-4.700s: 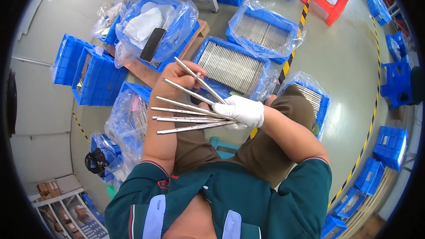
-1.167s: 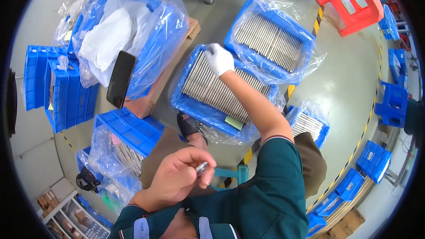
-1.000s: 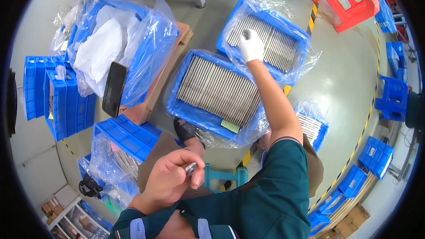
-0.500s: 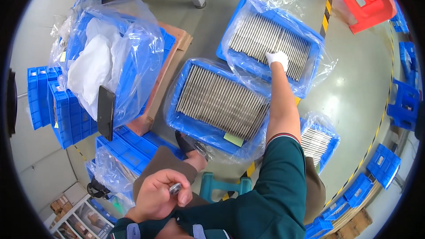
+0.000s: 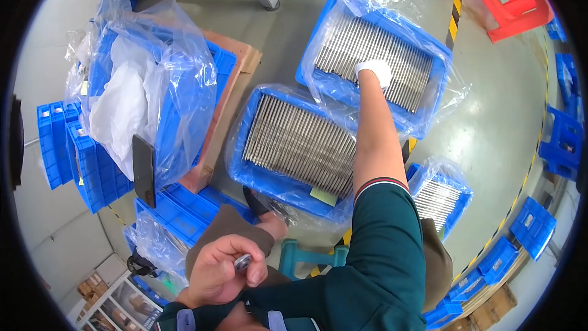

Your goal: Sorting and inspecting thin metal rods and placing them into organized plastic trays.

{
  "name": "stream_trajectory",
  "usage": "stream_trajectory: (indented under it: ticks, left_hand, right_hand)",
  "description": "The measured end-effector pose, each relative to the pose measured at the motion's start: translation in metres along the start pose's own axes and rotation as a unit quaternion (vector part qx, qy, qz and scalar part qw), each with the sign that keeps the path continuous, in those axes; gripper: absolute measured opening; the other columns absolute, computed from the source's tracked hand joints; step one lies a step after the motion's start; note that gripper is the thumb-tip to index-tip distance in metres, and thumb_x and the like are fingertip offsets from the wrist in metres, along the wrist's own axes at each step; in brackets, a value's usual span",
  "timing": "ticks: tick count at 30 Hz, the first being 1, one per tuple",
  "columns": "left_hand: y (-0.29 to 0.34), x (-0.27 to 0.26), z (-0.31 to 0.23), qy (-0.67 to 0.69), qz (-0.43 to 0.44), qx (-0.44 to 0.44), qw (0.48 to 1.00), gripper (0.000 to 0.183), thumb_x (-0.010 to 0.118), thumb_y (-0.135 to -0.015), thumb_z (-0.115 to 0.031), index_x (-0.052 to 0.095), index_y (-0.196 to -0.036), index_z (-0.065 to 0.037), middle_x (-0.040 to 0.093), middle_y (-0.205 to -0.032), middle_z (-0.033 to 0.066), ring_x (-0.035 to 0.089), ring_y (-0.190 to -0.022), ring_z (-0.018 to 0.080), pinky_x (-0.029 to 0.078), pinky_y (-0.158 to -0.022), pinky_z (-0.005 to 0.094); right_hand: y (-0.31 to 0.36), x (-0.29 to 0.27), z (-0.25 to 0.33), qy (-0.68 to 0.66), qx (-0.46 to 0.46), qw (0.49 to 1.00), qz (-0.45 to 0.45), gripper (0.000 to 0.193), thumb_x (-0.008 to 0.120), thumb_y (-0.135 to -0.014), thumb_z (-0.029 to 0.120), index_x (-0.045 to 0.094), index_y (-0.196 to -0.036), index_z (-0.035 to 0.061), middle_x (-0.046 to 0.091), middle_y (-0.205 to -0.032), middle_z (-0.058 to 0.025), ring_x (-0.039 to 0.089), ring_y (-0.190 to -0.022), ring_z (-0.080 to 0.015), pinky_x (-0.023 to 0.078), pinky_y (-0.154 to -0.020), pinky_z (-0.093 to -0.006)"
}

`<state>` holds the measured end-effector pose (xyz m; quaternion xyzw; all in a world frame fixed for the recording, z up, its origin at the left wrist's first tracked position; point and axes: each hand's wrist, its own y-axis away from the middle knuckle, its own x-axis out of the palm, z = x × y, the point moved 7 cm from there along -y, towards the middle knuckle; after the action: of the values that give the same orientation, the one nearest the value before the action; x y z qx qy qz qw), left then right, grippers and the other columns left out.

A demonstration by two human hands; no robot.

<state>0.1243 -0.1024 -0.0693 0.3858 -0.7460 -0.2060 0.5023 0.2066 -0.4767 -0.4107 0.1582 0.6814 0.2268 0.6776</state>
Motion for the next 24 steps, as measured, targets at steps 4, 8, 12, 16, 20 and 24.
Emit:
stream_trajectory:
  ticks: [4,8,12,16,20,24]
  left_hand:
    - [-0.003,0.001,-0.001,0.002,-0.001,-0.002,1.000,0.045,0.062,-0.085,-0.031,0.051,-0.107,0.006,0.055,-0.078,0.0145,0.050,-0.069,0.0188,0.041,-0.065,0.0307]
    - [-0.001,-0.002,-0.003,0.000,-0.022,0.002,1.000,0.042,0.060,-0.086,-0.028,0.050,-0.107,0.007,0.055,-0.078,0.0148,0.050,-0.069,0.0192,0.041,-0.065,0.0306]
    - [0.001,-0.003,-0.001,0.009,-0.019,-0.003,1.000,0.035,0.056,-0.086,-0.021,0.050,-0.107,0.007,0.055,-0.079,0.0152,0.051,-0.069,0.0198,0.042,-0.065,0.0307]
    - [0.006,-0.004,0.001,0.010,-0.019,0.008,1.000,0.033,0.055,-0.086,-0.019,0.051,-0.107,0.007,0.055,-0.079,0.0151,0.051,-0.070,0.0201,0.042,-0.065,0.0308]
    - [0.016,-0.001,0.006,-0.021,-0.029,-0.012,0.999,0.032,0.054,-0.086,-0.019,0.051,-0.107,0.006,0.055,-0.079,0.0141,0.051,-0.071,0.0200,0.041,-0.066,0.0303]
    - [0.031,0.005,0.013,-0.022,-0.014,0.003,1.000,0.034,0.056,-0.087,-0.023,0.051,-0.106,0.005,0.055,-0.079,0.0127,0.051,-0.071,0.0190,0.041,-0.065,0.0297]
  right_hand:
    - [-0.022,0.004,-0.006,-0.011,0.014,1.000,-0.002,0.028,0.063,-0.076,0.024,0.067,-0.098,0.0068,0.067,-0.099,-0.0100,0.065,-0.094,-0.0213,0.053,-0.077,-0.0323]
    - [-0.017,0.009,-0.017,-0.040,-0.015,0.996,-0.076,0.027,0.061,-0.076,0.022,0.068,-0.096,0.0064,0.067,-0.099,-0.0141,0.064,-0.096,-0.0260,0.051,-0.079,-0.0346]
    - [-0.056,0.011,-0.026,0.000,-0.077,0.997,0.008,0.032,0.053,-0.077,0.024,0.068,-0.096,0.0033,0.066,-0.097,-0.0183,0.066,-0.089,-0.0289,0.052,-0.075,-0.0371]
    - [-0.059,0.050,-0.042,-0.402,-0.017,0.866,0.295,0.014,0.046,-0.079,0.009,0.059,-0.079,0.0037,0.059,-0.063,-0.0097,0.057,-0.051,-0.0191,0.048,-0.046,-0.0318]
    - [-0.033,0.056,-0.048,-0.560,0.072,0.715,0.412,0.037,0.047,-0.092,0.041,0.036,-0.065,0.0190,0.030,-0.052,0.0076,0.024,-0.037,-0.0047,0.018,-0.033,-0.0218]
    - [-0.002,0.040,-0.044,-0.642,0.053,0.614,0.456,0.035,0.046,-0.092,0.045,0.042,-0.071,0.0172,0.031,-0.053,0.0079,0.024,-0.038,-0.0046,0.019,-0.034,-0.0208]
